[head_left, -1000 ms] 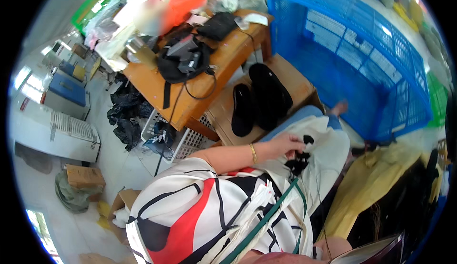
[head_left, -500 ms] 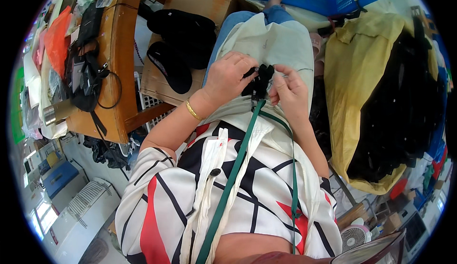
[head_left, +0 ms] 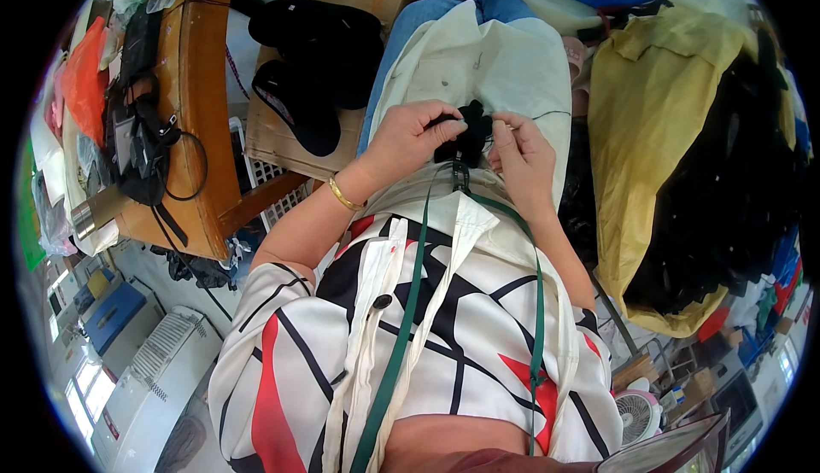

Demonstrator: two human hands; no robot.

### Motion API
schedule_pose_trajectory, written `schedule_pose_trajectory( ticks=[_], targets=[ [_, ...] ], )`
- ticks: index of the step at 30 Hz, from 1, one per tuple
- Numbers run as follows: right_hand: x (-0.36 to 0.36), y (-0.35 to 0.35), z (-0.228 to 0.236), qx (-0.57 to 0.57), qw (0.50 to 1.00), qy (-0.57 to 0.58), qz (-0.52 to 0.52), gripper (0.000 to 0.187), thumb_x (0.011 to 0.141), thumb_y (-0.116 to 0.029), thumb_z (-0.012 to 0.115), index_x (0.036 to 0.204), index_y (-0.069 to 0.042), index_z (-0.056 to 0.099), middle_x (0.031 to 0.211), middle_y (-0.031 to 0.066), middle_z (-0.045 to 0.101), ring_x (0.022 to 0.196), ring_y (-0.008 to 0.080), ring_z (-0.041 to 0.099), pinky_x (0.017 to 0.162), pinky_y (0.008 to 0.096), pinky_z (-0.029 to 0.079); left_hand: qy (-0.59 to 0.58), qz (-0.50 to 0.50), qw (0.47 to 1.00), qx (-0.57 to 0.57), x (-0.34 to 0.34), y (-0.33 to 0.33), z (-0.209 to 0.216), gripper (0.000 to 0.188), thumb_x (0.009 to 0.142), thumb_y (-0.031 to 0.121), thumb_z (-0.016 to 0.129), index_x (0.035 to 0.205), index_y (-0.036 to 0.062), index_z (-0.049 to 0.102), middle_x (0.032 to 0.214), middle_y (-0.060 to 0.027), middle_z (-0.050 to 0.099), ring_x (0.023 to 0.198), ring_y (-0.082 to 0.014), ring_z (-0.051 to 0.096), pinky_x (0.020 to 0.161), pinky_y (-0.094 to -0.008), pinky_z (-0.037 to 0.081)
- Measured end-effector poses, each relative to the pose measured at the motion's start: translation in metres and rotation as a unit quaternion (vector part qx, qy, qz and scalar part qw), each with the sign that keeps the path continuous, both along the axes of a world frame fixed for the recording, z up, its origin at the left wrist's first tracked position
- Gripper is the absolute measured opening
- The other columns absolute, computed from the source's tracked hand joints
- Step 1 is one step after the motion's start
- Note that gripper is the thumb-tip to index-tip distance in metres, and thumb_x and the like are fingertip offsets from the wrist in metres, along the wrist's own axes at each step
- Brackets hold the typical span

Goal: The person sits on the floor and sews a black slipper using a needle and thread. They repeatedly pull the thread through the slipper's sole and upper, adjusting the slipper's position on their lap as they work.

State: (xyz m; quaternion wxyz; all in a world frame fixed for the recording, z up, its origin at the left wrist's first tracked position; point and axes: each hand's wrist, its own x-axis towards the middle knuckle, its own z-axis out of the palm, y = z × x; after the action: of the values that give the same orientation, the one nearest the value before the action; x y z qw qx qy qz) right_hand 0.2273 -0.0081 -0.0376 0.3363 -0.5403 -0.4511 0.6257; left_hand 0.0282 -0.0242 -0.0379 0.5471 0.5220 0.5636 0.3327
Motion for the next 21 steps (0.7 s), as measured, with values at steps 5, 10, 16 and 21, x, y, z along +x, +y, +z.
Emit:
schedule_pose_trajectory(
  ticks=[5,10,16,21],
  targets=[
    [0.006,-0.002,-0.004,0.221,0.965,-0.103,0.098,0.020,0.096,-0.015,0.061,0.109,0.001,0.064,0.071,0.0015,0.062,0.060,0.0073,0.056,0.055,0.0235,0.046,-0.054,0.008,0.997,-0.050,-0.003,0.000,-0.008,0.017,0.093,0.013,0.067,0.104,0.0000,0.067,0.082,-0.0003,0.066,0.074,-0.0044,0.059,0.069,-0.0194,0.049],
    [0.003,0.000,-0.005,0.032,0.995,-0.047,0.088,0.019,0.097,-0.020,0.061,0.098,-0.001,0.063,0.067,-0.0002,0.059,0.056,0.0058,0.052,0.051,0.0221,0.043,-0.190,-0.022,0.977,-0.098,-0.002,-0.003,0.001,0.019,0.093,0.014,0.066,0.106,0.0009,0.067,0.084,-0.0020,0.068,0.077,-0.0052,0.062,0.070,-0.0200,0.051],
    [0.001,0.000,0.000,-0.131,0.988,0.056,0.065,0.021,0.099,-0.023,0.059,0.094,-0.003,0.060,0.063,-0.0022,0.055,0.052,0.0035,0.047,0.047,0.0195,0.036,-0.211,0.007,0.959,-0.187,-0.011,-0.005,-0.009,0.028,0.098,0.027,0.060,0.109,0.0023,0.067,0.089,-0.0044,0.070,0.081,-0.0087,0.066,0.070,-0.0224,0.053],
    [0.000,-0.005,-0.008,-0.114,0.990,0.070,0.054,0.019,0.099,-0.021,0.059,0.096,-0.002,0.060,0.064,-0.0021,0.055,0.053,0.0034,0.047,0.049,0.0200,0.038,-0.227,0.021,0.955,-0.188,-0.012,-0.007,-0.012,0.032,0.100,0.032,0.057,0.110,0.0030,0.067,0.091,-0.0042,0.069,0.083,-0.0090,0.066,0.069,-0.0230,0.053]
  ],
)
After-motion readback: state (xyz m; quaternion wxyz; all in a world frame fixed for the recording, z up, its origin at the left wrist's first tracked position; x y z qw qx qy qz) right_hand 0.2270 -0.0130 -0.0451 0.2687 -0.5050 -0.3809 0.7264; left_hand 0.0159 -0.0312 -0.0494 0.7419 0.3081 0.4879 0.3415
